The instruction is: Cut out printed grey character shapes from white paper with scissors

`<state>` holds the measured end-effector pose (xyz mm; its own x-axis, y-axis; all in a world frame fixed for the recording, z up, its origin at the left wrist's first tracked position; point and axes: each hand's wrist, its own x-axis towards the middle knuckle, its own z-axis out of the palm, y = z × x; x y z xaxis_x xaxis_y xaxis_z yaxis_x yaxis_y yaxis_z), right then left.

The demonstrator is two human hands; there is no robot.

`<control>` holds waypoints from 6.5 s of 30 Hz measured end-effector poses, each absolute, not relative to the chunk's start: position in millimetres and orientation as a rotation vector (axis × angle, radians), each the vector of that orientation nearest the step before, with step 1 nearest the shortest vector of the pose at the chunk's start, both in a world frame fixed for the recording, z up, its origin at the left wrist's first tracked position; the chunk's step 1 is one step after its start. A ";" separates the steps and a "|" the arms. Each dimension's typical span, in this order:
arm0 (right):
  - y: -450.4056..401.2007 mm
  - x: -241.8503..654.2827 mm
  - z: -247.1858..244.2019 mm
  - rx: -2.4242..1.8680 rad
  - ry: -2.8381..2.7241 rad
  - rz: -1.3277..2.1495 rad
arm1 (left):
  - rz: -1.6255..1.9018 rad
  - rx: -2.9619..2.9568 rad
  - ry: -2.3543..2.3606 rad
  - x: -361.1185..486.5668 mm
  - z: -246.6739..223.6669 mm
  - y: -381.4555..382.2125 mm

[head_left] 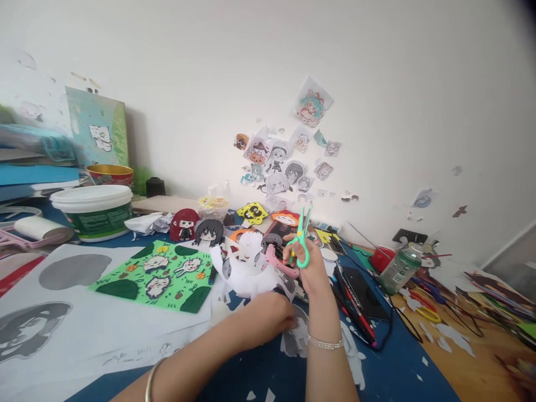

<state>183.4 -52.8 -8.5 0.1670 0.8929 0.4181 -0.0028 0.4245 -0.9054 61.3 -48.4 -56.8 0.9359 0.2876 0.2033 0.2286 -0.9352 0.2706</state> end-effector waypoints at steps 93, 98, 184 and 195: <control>-18.9 146.1 -35.7 -1.076 -1.009 0.589 | 1.147 1.930 1.385 -17.0 -11.9 27.1; -25.9 144.8 -31.6 -1.079 -0.908 0.418 | 1.318 1.935 1.443 -8.7 -14.7 27.3; -43.2 121.8 -29.6 -0.977 -1.396 1.023 | 1.271 1.646 1.124 2.5 6.8 -15.0; -40.7 123.1 -29.4 -1.051 -1.393 1.018 | 1.054 1.658 0.872 -9.6 6.0 -4.7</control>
